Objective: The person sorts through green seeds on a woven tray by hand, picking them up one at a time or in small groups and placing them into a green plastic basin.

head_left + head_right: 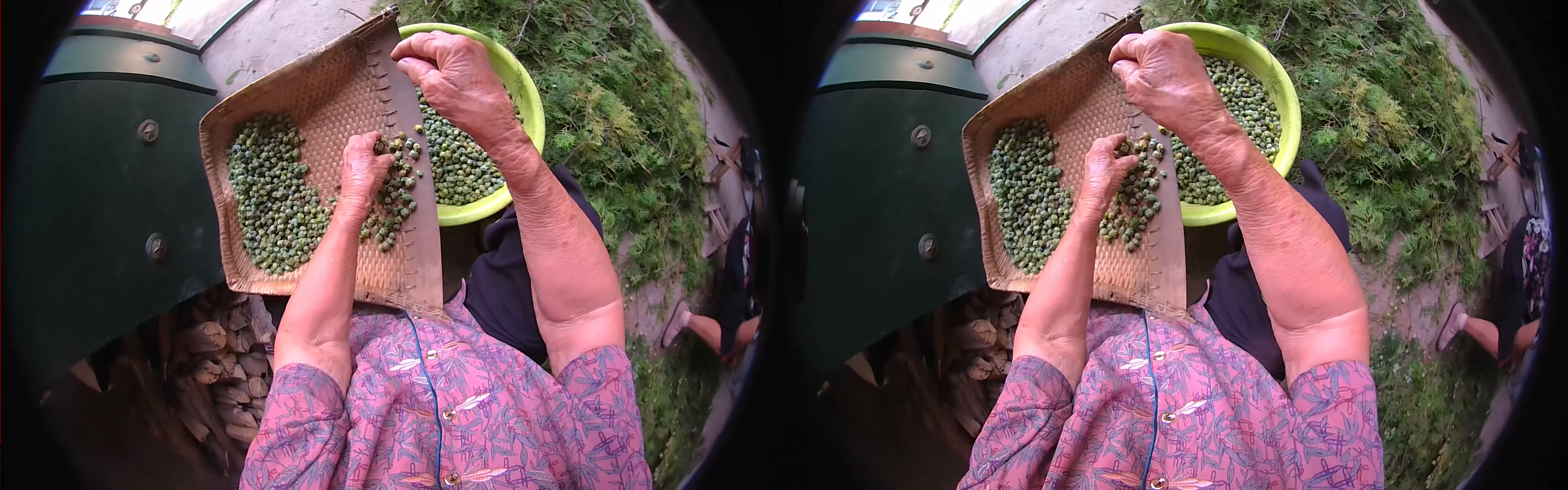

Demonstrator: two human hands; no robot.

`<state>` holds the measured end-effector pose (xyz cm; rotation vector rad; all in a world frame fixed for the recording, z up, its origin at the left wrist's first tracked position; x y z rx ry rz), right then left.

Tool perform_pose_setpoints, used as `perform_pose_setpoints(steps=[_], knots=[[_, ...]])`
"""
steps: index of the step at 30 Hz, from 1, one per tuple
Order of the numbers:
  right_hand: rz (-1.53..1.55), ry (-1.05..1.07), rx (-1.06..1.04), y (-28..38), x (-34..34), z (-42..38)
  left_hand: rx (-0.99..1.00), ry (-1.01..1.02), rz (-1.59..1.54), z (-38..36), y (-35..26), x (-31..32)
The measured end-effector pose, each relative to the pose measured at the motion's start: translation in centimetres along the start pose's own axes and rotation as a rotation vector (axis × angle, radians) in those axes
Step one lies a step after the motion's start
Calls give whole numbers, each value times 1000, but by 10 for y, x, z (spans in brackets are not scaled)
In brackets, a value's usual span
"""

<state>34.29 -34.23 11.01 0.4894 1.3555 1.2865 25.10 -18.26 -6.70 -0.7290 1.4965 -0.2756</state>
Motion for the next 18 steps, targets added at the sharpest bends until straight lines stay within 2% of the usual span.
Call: perform_pose_setpoints(steps=[2,3,6,8,11,16,18], knots=[[7,6,20,-1,1,-1,128,-46,153,-3,-19,0],[5,7,20,-1,1,-1,90,-28,68,0,-16,5],[-2,1,9,-1,2,-2,37,-30,112,4,-17,13],[-33,-4,-4,-1,1,-1,70,-64,116,5,-23,11],[-20,-9,11,0,-2,-2,-32,-143,68,4,-17,1],[-30,2,-4,-1,2,-1,-31,69,-41,17,-6,26],[-52,2,-9,-1,2,0,11,62,-13,15,-20,32]])
Point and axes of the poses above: each hand's wrist, its own z-axis towards the middle knuckle, its own x-axis out of the palm, y = z × x, the point moved 10 cm from there along z, towards the middle knuckle, and after that the axes turned 5 degrees about x, right-handed, at the moved point
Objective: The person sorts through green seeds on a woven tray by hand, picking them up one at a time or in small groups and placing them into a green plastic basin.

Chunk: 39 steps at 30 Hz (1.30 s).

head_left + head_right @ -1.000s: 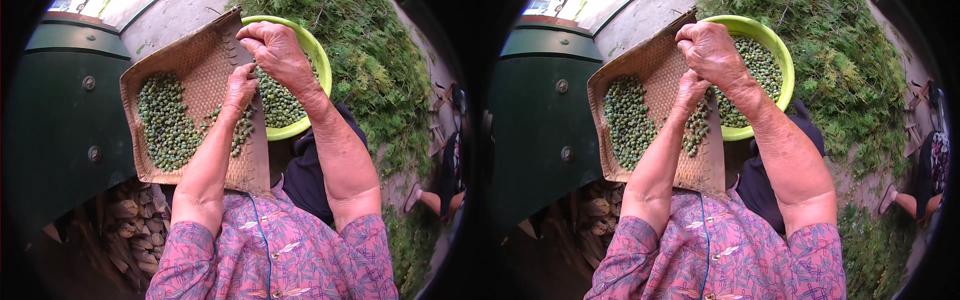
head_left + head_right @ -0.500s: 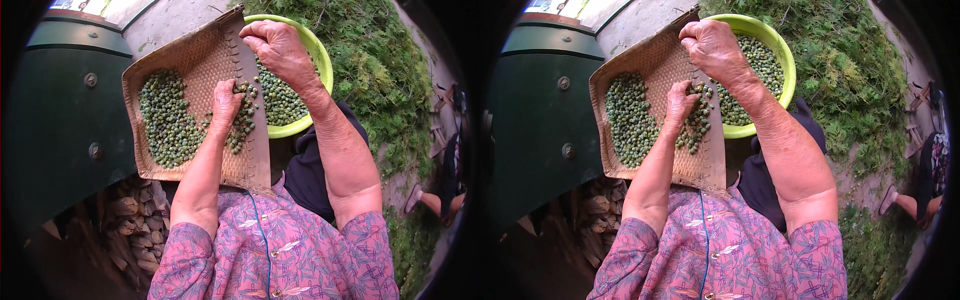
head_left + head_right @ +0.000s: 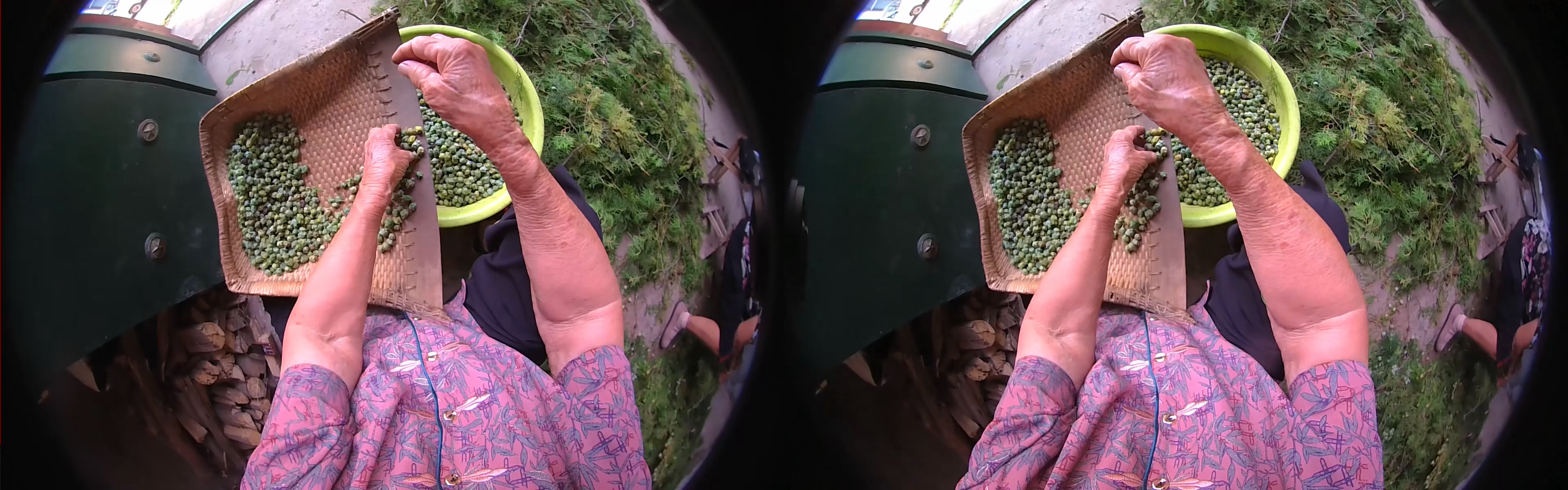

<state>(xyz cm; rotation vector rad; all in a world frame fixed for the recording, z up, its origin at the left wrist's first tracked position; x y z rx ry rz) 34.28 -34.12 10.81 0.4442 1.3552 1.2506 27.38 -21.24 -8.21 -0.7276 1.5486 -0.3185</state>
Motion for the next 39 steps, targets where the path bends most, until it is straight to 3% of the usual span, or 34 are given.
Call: perform_pose_setpoints(steps=[2,5,8,10,12,13,15,19,22,29,36,39], knots=[[15,-18,-18,1,-2,0,41,-3,27,0,-17,6],[23,13,22,-2,-1,0,-92,223,-559,-5,-26,34],[66,8,24,-3,-3,-1,-34,151,-828,-13,-31,23],[70,14,32,-4,-3,0,-64,42,-804,-21,-17,-1],[75,20,37,-6,-1,0,-16,-87,-515,-27,17,-22],[90,-26,-2,-5,-3,0,-16,-88,-514,-32,27,-27],[105,-70,-41,-3,-7,-1,20,-163,-68,-53,36,-46],[36,-22,-25,1,-4,-3,-69,-14,59,-79,23,-33],[10,14,11,-1,-1,-3,-28,-64,247,-81,-10,-37],[30,19,-2,-3,0,-2,37,63,274,-67,-20,-20],[-14,15,-28,-1,3,-3,4,-1,173,-53,-21,0],[12,24,-30,-3,3,-4,238,-136,-23,-49,-44,1]])
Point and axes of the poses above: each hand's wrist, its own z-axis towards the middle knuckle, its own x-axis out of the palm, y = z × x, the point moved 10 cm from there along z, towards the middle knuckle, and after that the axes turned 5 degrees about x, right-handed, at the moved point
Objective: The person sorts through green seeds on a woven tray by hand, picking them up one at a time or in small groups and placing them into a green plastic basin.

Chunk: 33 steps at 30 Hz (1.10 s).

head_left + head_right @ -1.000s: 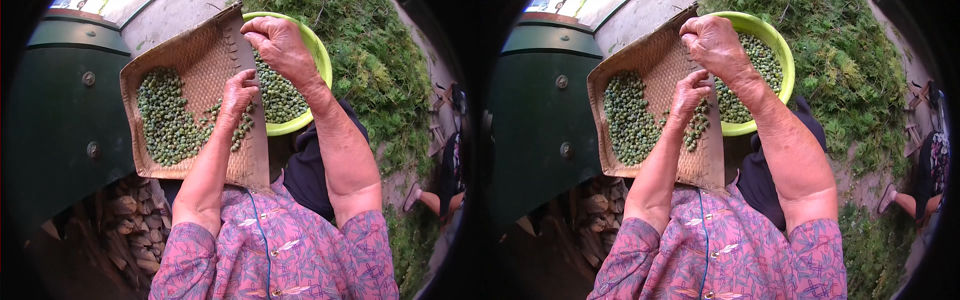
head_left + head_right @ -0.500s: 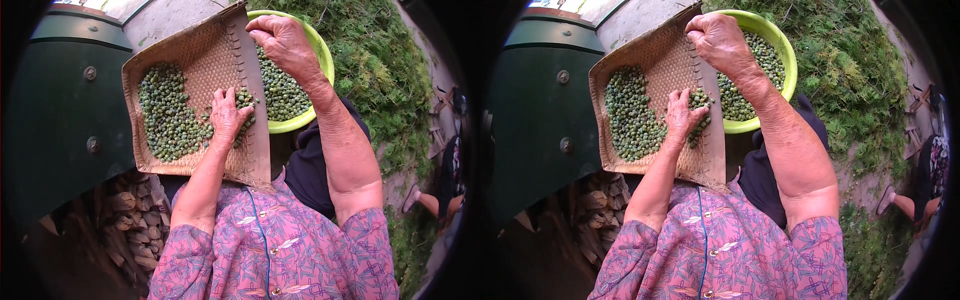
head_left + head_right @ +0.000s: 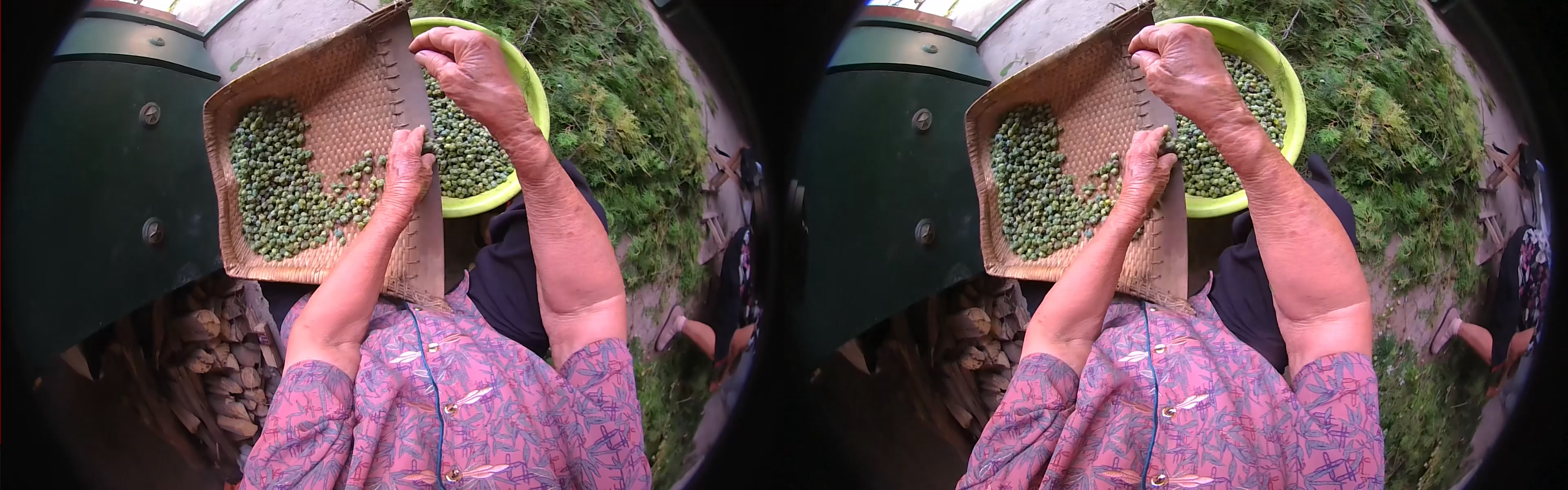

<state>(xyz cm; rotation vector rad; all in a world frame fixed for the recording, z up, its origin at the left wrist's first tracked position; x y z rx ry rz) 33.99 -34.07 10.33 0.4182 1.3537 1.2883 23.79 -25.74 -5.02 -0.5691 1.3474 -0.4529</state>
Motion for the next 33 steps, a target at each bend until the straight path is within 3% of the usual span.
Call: perform_pose_setpoints(steps=[5,7,9,11,13,19,22,25,27,29,33], knots=[[25,0,23,-1,-1,-1,55,-24,-192,-8,-5,6],[19,-3,14,0,-2,-1,-32,-13,-246,-17,7,-6],[12,15,10,-1,-1,0,-27,-101,-137,-27,22,-32],[21,17,23,-1,-1,-1,-197,-207,-136,-44,57,-56],[30,21,34,-2,1,-1,-209,-287,17,-55,77,-79],[4,33,34,0,5,-2,-220,-201,191,-53,82,-69],[16,25,50,0,5,-3,-186,-115,12,-46,78,-57],[10,24,67,-2,4,-4,-192,-164,-110,-45,73,-64],[27,17,20,-1,3,-3,-183,-186,-53,-46,79,-70],[16,22,19,0,4,-3,-212,-54,239,-47,92,-63],[17,39,45,0,4,-4,-144,23,311,-35,76,-52]])
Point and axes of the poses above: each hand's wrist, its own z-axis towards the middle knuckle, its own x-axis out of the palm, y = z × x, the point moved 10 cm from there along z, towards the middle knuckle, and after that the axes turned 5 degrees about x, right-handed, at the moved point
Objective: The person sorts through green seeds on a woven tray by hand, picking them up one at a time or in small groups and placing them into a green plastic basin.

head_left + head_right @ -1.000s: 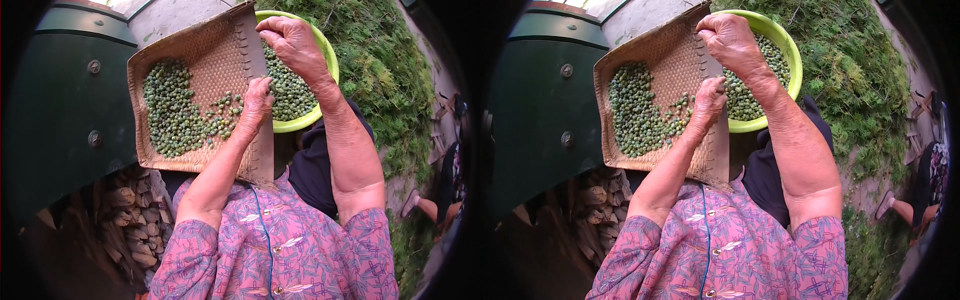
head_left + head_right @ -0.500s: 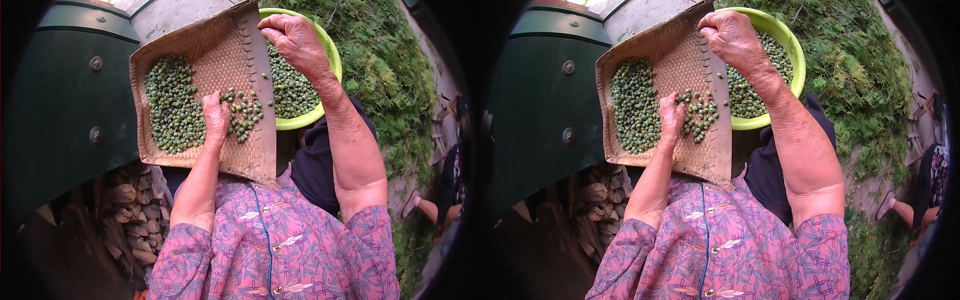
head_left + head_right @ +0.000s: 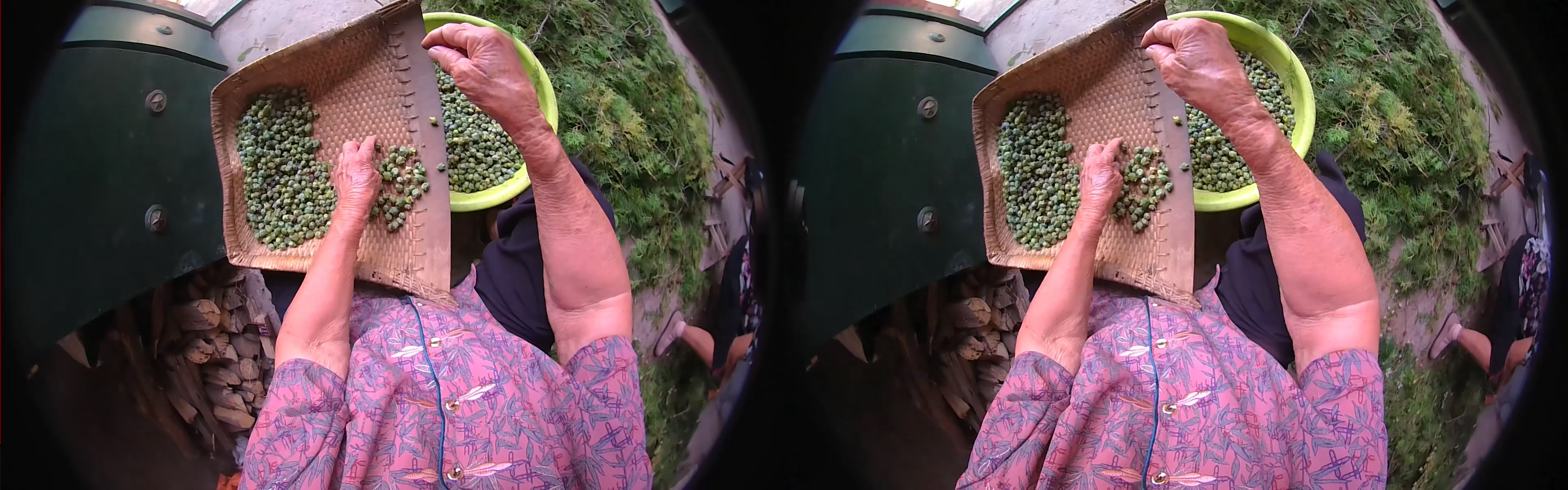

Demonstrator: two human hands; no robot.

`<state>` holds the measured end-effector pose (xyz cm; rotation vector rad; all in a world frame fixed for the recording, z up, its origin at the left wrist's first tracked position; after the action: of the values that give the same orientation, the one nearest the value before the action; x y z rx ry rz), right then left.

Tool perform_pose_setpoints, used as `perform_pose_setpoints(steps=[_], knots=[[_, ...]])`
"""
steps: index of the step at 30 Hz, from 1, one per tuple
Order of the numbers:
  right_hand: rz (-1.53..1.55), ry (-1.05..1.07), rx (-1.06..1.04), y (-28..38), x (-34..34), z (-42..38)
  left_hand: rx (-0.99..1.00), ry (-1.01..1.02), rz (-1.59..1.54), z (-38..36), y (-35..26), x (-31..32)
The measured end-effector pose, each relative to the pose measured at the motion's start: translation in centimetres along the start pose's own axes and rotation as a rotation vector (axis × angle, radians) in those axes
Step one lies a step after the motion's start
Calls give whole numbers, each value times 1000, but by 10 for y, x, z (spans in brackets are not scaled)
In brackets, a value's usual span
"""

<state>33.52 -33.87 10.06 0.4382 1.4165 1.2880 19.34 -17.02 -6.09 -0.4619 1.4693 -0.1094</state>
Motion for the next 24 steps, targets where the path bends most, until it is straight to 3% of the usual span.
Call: perform_pose_setpoints(steps=[4,6,8,14,15,19,24], knots=[[23,-9,0,-3,-1,0,40,86,-36,-3,-9,7],[28,-1,-2,-4,-2,0,124,157,-316,-13,-15,13],[7,-9,-20,-2,-3,0,156,104,-312,-24,-9,6],[-6,3,-12,-1,-3,0,-117,293,-282,-39,3,7],[-7,14,10,-2,-2,0,-13,215,-212,-32,-5,3],[-40,0,4,-1,-3,-1,16,115,-245,-21,-22,6],[-62,-16,-32,1,-5,0,-82,227,-222,1,-42,20]])
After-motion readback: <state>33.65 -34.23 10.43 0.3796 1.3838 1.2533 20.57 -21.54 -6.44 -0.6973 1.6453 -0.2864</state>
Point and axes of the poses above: each hand's wrist, its own z-axis towards the middle knuckle, its own x-axis out of the palm, y = z × x, the point moved 10 cm from there along z, towards the middle knuckle, and after that the axes turned 5 degrees about x, right-handed, at the moved point
